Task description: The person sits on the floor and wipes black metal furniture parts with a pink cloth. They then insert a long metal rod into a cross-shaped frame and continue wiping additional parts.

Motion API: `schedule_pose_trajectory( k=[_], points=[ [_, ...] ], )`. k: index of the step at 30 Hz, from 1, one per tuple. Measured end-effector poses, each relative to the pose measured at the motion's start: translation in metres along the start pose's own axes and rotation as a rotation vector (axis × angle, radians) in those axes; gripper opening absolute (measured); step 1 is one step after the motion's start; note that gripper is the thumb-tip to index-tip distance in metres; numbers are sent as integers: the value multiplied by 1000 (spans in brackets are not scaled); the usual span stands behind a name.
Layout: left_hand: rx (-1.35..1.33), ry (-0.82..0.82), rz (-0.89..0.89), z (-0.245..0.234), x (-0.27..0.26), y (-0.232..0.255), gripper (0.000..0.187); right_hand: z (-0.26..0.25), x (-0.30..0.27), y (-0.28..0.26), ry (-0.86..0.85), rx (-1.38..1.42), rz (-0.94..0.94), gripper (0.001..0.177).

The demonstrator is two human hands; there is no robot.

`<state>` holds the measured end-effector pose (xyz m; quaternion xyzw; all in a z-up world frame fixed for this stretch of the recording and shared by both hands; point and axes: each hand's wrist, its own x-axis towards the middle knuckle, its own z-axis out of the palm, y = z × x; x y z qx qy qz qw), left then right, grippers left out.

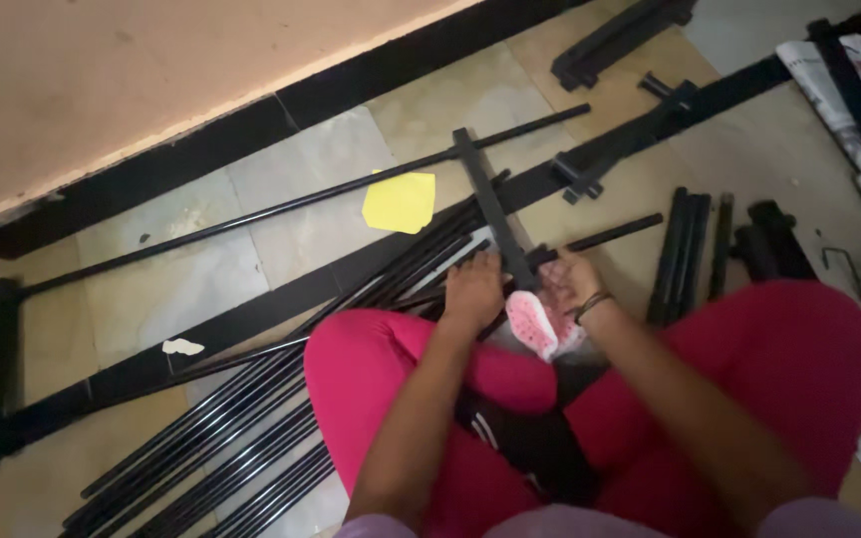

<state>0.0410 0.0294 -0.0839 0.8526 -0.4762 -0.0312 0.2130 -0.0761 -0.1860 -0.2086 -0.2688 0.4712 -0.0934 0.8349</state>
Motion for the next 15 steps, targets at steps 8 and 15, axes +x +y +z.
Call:
schedule_pose_trajectory(
  k=[8, 15],
  points=[
    [31, -7, 81, -12, -1, 14, 45, 35, 64, -37, 100, 538, -59, 46],
    [197, -204, -32, -1, 4, 26, 56, 53, 35, -18, 175, 544, -146, 53]
  ],
)
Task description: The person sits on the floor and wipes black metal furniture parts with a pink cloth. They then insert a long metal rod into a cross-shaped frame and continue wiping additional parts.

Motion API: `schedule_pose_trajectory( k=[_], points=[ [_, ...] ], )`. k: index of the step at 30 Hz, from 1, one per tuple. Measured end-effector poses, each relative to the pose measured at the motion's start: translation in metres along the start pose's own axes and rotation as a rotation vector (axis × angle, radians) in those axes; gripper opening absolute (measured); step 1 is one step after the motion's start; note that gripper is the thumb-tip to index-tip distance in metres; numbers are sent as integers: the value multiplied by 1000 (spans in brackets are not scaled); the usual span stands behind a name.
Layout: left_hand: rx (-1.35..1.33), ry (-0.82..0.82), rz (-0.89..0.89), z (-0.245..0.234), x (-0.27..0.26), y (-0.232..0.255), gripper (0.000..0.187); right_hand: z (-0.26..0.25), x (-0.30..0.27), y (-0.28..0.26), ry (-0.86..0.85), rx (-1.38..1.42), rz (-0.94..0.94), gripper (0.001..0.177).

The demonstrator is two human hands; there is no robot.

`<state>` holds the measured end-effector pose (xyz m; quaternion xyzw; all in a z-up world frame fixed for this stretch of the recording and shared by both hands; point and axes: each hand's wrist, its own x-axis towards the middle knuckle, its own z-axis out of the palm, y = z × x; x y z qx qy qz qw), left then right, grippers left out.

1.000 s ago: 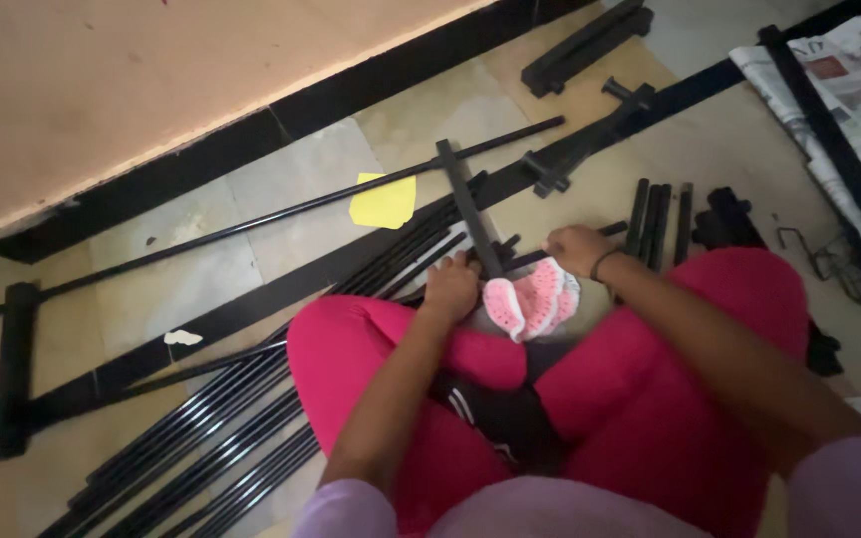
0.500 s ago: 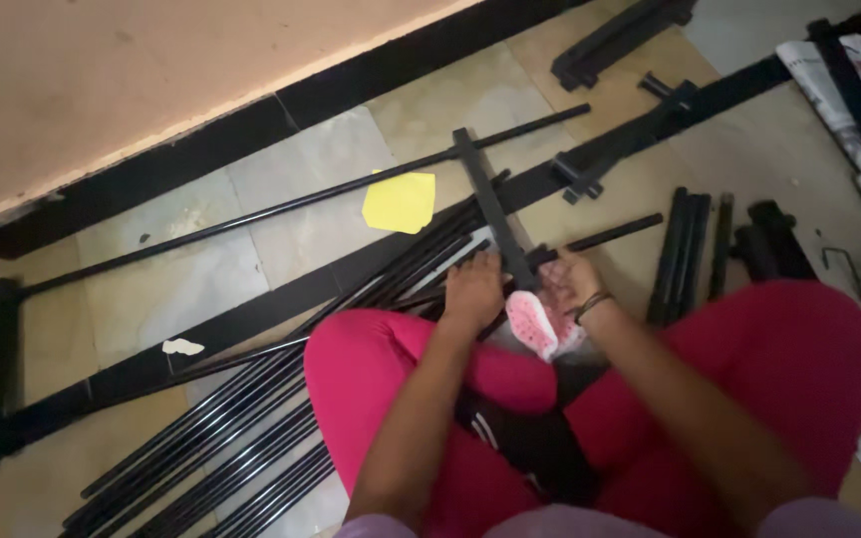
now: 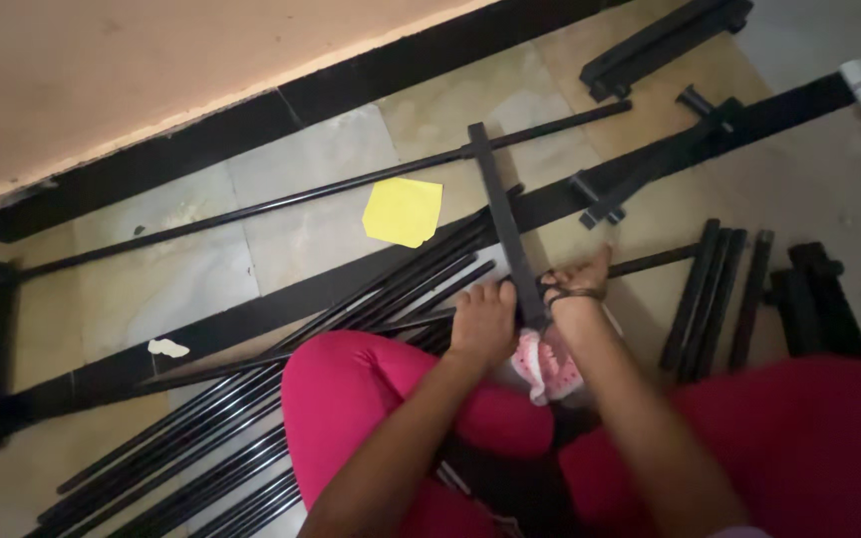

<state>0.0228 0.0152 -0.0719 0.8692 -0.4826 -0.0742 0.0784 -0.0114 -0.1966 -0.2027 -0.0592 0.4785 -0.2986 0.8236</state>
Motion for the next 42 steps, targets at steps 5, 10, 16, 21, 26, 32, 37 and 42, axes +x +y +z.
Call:
schedule_pose_trajectory(
  k=[5, 10, 16, 21, 26, 32, 37, 42],
  points=[
    [-42, 81, -63, 18, 13, -7, 37, 13, -27, 2, 172, 46, 2, 59],
    [-115, 71, -61, 13, 21, -16, 20, 15, -26, 4, 107, 27, -43, 63],
    [-162, 51, -90, -10, 25, -15, 18, 2, 8, 2, -55, 14, -11, 52],
    [-101, -130, -80, -36, 39, -16, 23, 8, 6, -3, -233, 9, -3, 53],
    [-174, -158, -111, -59, 52, -18, 35, 22, -30, -17, -646, 95, -45, 55],
    [-210, -198, -88, -67, 61, -17, 34, 31, -52, -34, -897, 152, 7, 57],
    [-174, -81, -100, -60, 55, -14, 31, 40, -50, -32, -838, 198, 51, 55],
    [-57, 125, -48, -42, 49, -11, 24, 33, -42, -26, -273, 67, -82, 35]
  ],
)
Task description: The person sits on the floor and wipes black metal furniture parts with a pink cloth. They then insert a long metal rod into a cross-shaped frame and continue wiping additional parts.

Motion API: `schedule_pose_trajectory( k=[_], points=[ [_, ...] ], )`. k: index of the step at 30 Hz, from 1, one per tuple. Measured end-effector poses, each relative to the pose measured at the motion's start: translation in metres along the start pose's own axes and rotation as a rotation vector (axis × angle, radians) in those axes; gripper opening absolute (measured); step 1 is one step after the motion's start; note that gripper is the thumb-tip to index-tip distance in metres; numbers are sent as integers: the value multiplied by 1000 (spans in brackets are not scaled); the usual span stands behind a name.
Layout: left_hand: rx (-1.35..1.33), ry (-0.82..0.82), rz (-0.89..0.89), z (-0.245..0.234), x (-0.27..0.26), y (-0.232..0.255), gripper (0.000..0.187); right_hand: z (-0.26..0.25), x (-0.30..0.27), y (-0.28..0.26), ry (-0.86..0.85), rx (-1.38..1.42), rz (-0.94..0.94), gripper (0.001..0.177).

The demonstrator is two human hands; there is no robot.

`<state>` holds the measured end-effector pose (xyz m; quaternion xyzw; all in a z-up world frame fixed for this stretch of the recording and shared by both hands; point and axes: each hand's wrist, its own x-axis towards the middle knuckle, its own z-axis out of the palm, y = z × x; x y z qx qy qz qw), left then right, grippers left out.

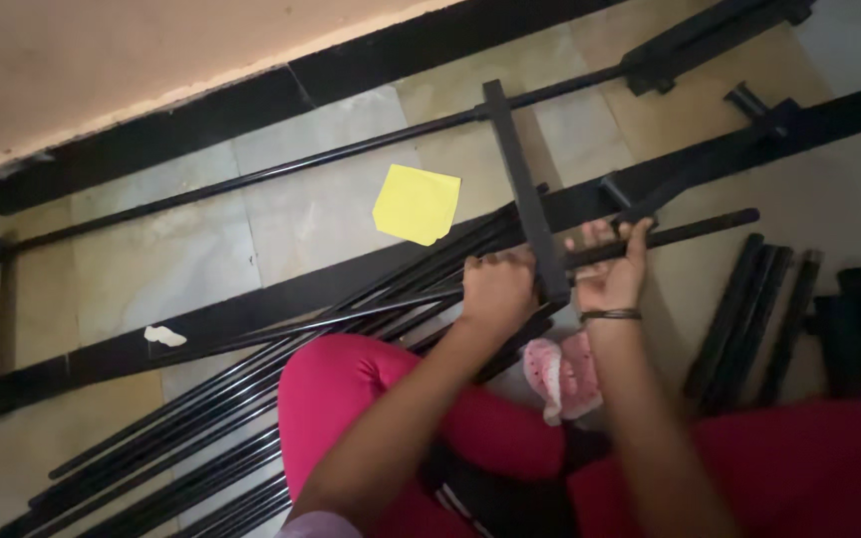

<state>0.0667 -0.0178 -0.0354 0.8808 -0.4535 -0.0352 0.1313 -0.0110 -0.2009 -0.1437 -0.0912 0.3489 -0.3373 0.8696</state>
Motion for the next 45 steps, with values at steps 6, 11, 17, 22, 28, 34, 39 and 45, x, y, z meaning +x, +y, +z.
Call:
schedule_pose_trajectory(
  k=[6, 11, 17, 22, 28, 34, 39, 45],
  points=[
    [-254, -262, -216, -4, -5, 6, 41, -12, 10, -11, 214, -29, 120, 45],
    [-1131, -236, -552, -1, 29, -15, 96, -5, -2, -4, 266, -146, 9, 54],
    [-1263, 79, -671, 35, 63, 3, 92, 18, -16, 7, 198, -233, -19, 48],
    [-1040, 258, -519, 42, 66, 0, 66, 13, -8, 6, 331, -103, 8, 55],
    [-1204, 206, -598, 6, 73, -6, 54, 16, -10, 6, 90, -96, -29, 54],
    [-1362, 190, -609, -2, 77, -14, 52, 7, -23, 4, -719, 200, 106, 52],
    [-1208, 258, -593, 22, 74, -17, 53, 9, -23, -2, -380, -14, 115, 47],
    [-988, 206, -599, 45, 69, -18, 61, 25, -25, -20, 440, -255, 170, 35]
  ],
)
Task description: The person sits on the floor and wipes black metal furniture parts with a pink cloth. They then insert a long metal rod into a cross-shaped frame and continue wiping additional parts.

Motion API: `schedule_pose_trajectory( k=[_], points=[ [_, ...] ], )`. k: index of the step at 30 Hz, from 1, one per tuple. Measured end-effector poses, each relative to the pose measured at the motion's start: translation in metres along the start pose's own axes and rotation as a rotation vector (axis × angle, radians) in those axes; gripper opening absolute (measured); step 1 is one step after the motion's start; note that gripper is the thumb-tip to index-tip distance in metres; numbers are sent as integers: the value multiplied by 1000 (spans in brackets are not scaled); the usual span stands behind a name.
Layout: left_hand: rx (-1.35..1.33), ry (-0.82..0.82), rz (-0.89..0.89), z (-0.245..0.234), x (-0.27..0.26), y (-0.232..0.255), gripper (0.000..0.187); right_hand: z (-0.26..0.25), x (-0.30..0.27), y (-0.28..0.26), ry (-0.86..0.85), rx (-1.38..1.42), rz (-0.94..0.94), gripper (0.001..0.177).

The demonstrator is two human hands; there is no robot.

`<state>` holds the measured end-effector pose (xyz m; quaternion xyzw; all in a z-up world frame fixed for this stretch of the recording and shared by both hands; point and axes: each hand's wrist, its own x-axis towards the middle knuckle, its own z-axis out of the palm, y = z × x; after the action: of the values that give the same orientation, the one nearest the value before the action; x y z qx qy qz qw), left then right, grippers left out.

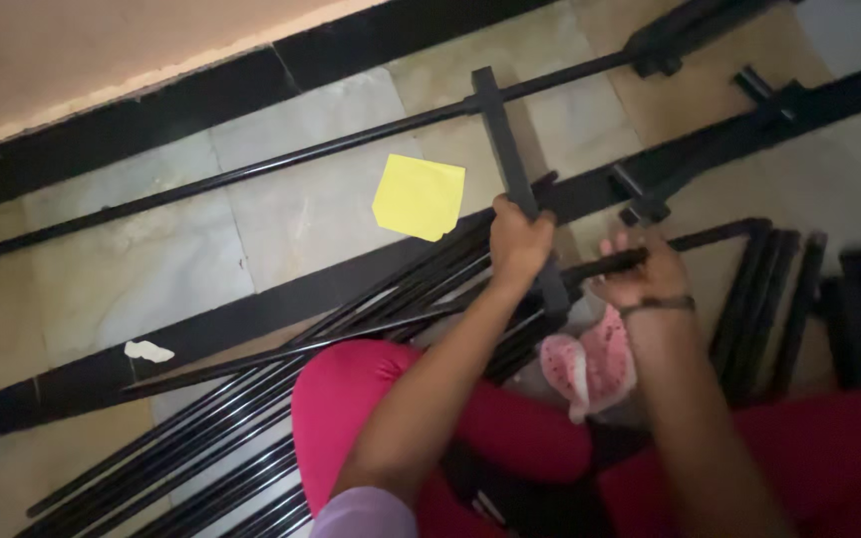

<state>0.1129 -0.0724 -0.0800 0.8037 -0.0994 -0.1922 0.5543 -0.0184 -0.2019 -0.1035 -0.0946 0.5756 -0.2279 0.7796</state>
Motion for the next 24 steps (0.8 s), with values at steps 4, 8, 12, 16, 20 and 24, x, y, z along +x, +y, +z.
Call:
schedule_pose_trajectory(
  k=[4, 8, 12, 16, 20, 24],
  points=[
    [39, 24, -6, -2, -4, 10, 56, 33, -3, 15, 0, -55, -20, 46],
    [49, 35, 24, -14, -9, 23, 60, 49, -4, 31, -125, -128, -45, 50],
    [-19, 42, 97, -14, -13, 29, 55, 40, 7, 28, -104, -55, -94, 35],
    [-76, -6, 10, -14, -4, 23, 54, 26, 26, 30, -135, 19, -124, 33],
    [-181, -31, -67, -13, 7, 22, 50, -1, 24, 37, -618, 93, -224, 53],
    [-166, -34, -89, -16, 9, 21, 50, -11, 12, 42, -1174, 314, -29, 54]
  ],
)
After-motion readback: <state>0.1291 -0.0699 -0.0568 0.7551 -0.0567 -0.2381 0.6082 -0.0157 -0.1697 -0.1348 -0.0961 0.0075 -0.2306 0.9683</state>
